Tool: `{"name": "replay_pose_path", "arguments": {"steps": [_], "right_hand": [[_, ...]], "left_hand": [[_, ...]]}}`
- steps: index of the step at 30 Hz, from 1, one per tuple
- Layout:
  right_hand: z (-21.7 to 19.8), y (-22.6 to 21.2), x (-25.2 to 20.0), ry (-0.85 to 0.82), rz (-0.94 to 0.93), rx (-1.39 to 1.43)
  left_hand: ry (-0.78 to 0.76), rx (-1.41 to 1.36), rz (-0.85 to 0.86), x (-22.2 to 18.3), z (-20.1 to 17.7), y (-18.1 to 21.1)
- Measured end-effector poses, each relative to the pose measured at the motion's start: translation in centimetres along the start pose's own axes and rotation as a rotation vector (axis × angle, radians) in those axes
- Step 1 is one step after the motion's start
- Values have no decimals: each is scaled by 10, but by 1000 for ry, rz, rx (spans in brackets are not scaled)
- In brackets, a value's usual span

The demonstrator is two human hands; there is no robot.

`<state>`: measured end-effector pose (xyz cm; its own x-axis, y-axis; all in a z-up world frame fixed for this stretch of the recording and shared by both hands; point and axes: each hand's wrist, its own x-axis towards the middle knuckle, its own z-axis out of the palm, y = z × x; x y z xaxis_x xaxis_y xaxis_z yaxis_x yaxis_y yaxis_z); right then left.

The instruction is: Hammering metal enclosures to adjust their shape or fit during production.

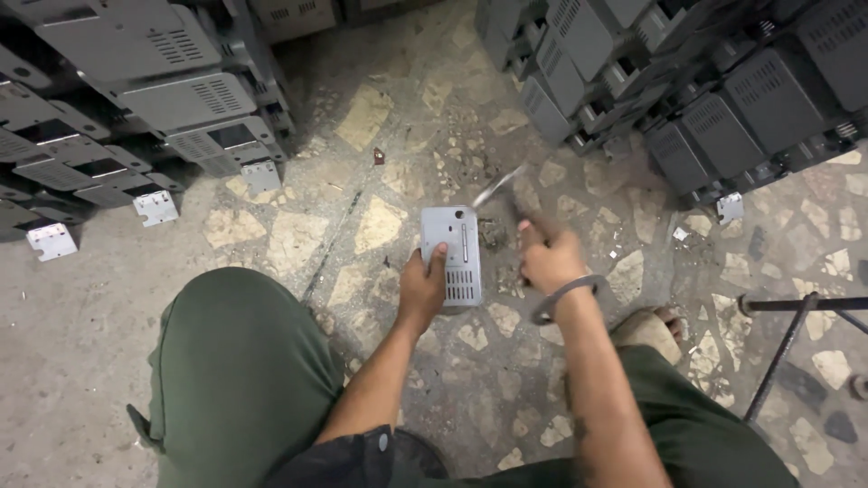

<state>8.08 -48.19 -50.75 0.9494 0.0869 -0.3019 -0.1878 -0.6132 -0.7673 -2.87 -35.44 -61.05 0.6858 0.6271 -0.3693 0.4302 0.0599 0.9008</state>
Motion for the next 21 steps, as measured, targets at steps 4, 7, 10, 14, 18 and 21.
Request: {"name": "replay_pose_path", "arguments": {"steps": [4,7,10,14,18,21], "right_hand": [[6,20,2,-60,48,219],[-7,6,-33,23,-9,388],[-24,-18,-84,128,-241,603],[-22,8,-110,239,-460,621],[25,79,-120,409,144,760],[52,129,-134,332,401,763]], "left_hand": [[32,-6,24,1,4,-2],[72,-18,49,-1,7,-7],[115,-29,93,-2,8,-7],[203,-63,84,-10,15,-2],[317,-146,50,-6,32,-13],[372,-121,85,10,39,-39]]}}
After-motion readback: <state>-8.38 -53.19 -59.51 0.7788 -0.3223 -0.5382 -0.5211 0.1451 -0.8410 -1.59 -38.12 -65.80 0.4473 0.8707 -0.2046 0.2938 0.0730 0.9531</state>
